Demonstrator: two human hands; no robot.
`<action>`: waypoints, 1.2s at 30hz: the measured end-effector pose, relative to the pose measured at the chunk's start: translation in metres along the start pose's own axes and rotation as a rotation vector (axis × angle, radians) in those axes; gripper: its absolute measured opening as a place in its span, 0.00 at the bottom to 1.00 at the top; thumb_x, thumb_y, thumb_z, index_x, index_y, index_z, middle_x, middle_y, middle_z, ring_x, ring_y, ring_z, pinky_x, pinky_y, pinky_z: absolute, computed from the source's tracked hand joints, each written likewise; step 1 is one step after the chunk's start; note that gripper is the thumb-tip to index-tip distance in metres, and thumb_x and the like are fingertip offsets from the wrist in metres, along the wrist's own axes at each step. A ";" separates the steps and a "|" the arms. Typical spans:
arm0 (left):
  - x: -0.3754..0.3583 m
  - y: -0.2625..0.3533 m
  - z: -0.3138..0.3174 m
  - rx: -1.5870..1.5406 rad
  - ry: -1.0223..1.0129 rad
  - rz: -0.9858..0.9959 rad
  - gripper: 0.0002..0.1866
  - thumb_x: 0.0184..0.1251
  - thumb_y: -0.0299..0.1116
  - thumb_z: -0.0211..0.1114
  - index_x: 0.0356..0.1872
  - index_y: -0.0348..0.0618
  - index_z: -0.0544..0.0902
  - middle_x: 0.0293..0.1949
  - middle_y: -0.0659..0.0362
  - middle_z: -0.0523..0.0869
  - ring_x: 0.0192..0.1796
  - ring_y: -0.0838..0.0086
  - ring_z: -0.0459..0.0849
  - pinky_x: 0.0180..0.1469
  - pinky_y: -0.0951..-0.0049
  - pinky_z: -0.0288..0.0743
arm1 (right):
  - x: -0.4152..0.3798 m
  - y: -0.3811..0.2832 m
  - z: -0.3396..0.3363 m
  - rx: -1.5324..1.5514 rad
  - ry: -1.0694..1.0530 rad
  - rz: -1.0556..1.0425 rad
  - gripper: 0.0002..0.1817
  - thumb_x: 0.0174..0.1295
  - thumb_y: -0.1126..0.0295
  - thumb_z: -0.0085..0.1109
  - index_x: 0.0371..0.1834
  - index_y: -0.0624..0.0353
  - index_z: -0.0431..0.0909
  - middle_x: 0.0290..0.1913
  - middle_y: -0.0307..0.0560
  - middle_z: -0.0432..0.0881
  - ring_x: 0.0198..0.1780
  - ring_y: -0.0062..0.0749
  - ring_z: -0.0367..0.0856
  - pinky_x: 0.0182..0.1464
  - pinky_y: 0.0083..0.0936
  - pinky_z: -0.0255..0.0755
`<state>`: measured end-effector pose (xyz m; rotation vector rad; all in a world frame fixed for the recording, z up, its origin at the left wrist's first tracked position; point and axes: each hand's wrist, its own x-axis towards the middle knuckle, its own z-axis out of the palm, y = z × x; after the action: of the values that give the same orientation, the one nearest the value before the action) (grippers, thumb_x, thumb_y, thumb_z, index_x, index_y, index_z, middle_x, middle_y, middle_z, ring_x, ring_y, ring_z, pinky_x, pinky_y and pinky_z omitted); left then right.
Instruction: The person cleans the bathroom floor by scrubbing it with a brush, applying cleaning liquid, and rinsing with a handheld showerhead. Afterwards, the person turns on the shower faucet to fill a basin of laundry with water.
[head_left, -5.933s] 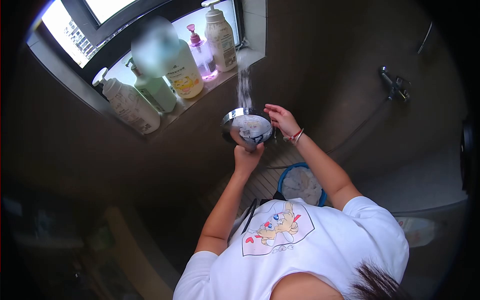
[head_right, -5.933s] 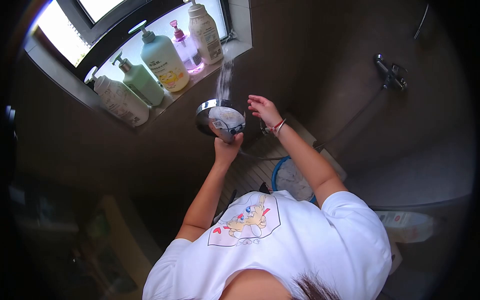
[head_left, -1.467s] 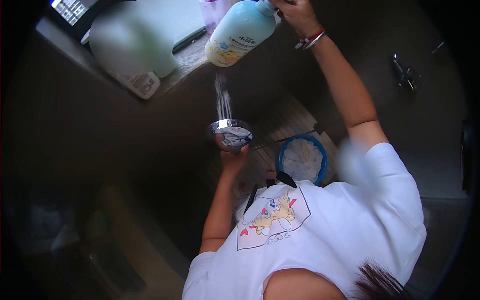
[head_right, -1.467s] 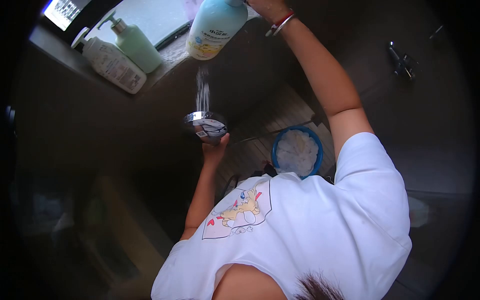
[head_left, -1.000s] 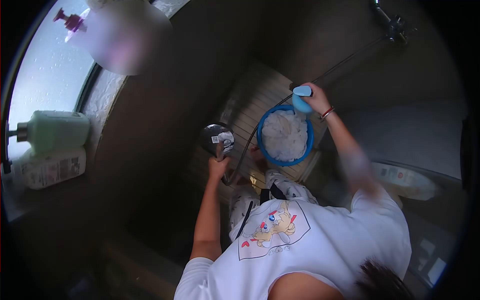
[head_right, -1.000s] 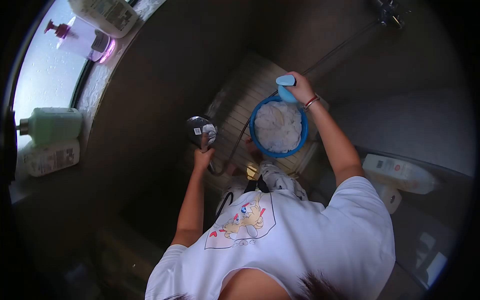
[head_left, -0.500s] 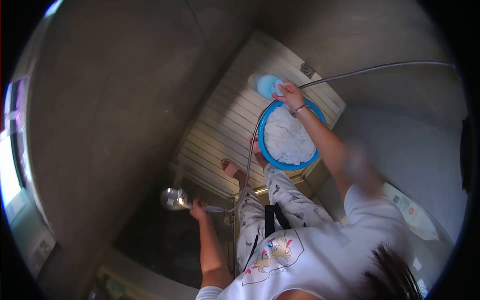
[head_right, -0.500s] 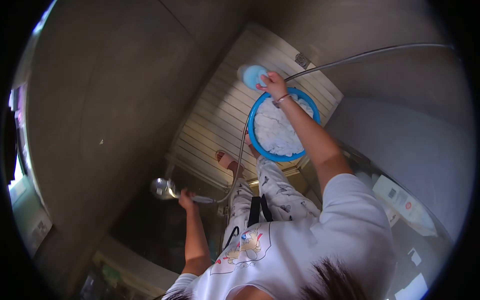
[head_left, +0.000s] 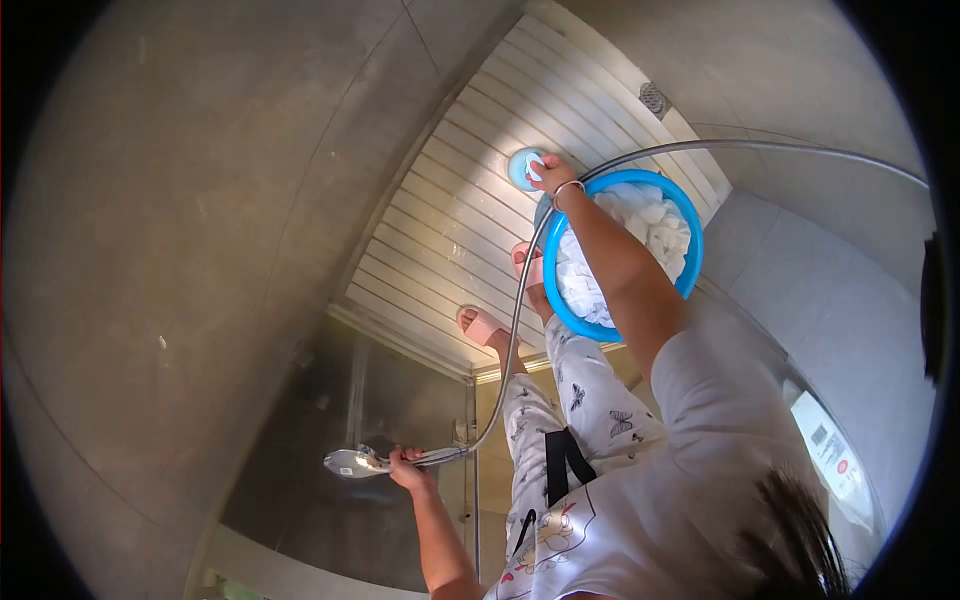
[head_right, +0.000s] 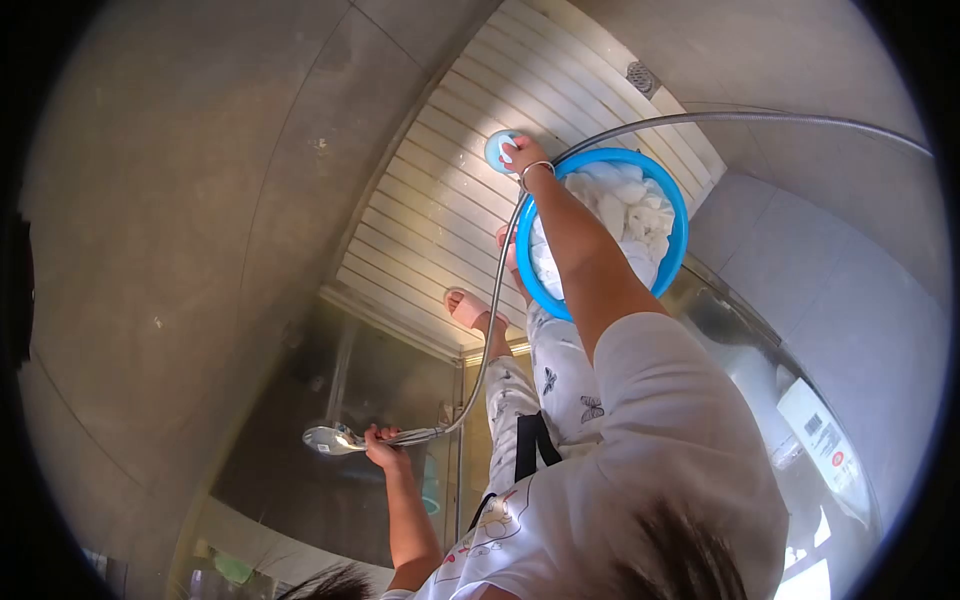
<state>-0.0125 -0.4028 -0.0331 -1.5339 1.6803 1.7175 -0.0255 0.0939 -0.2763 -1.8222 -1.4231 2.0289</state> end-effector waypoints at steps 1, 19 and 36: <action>0.004 -0.004 -0.001 -0.001 -0.006 -0.013 0.09 0.47 0.28 0.49 0.14 0.45 0.60 0.10 0.63 0.58 0.14 0.77 0.57 0.18 0.76 0.58 | 0.002 -0.001 0.002 0.015 0.042 0.010 0.13 0.49 0.72 0.53 0.36 0.64 0.65 0.30 0.49 0.74 0.27 0.31 0.76 0.26 0.22 0.74; 0.013 -0.012 0.005 -0.012 -0.075 -0.031 0.10 0.47 0.29 0.50 0.14 0.46 0.60 0.11 0.63 0.57 0.15 0.75 0.58 0.22 0.74 0.60 | 0.002 -0.009 0.004 -0.257 0.288 0.040 0.13 0.44 0.76 0.56 0.34 0.63 0.65 0.29 0.52 0.73 0.23 0.32 0.76 0.19 0.22 0.72; -0.038 0.009 -0.033 -0.523 -0.224 -0.202 0.12 0.49 0.31 0.52 0.12 0.48 0.61 0.10 0.65 0.62 0.17 0.75 0.64 0.27 0.74 0.65 | -0.372 -0.308 -0.079 -0.862 -0.201 -1.253 0.14 0.35 0.72 0.56 0.30 0.59 0.70 0.32 0.46 0.70 0.36 0.33 0.70 0.38 0.22 0.65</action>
<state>0.0111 -0.4165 0.0105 -1.5673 0.9739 2.2253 -0.0063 0.0952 0.2128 -0.3403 -2.7069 0.9603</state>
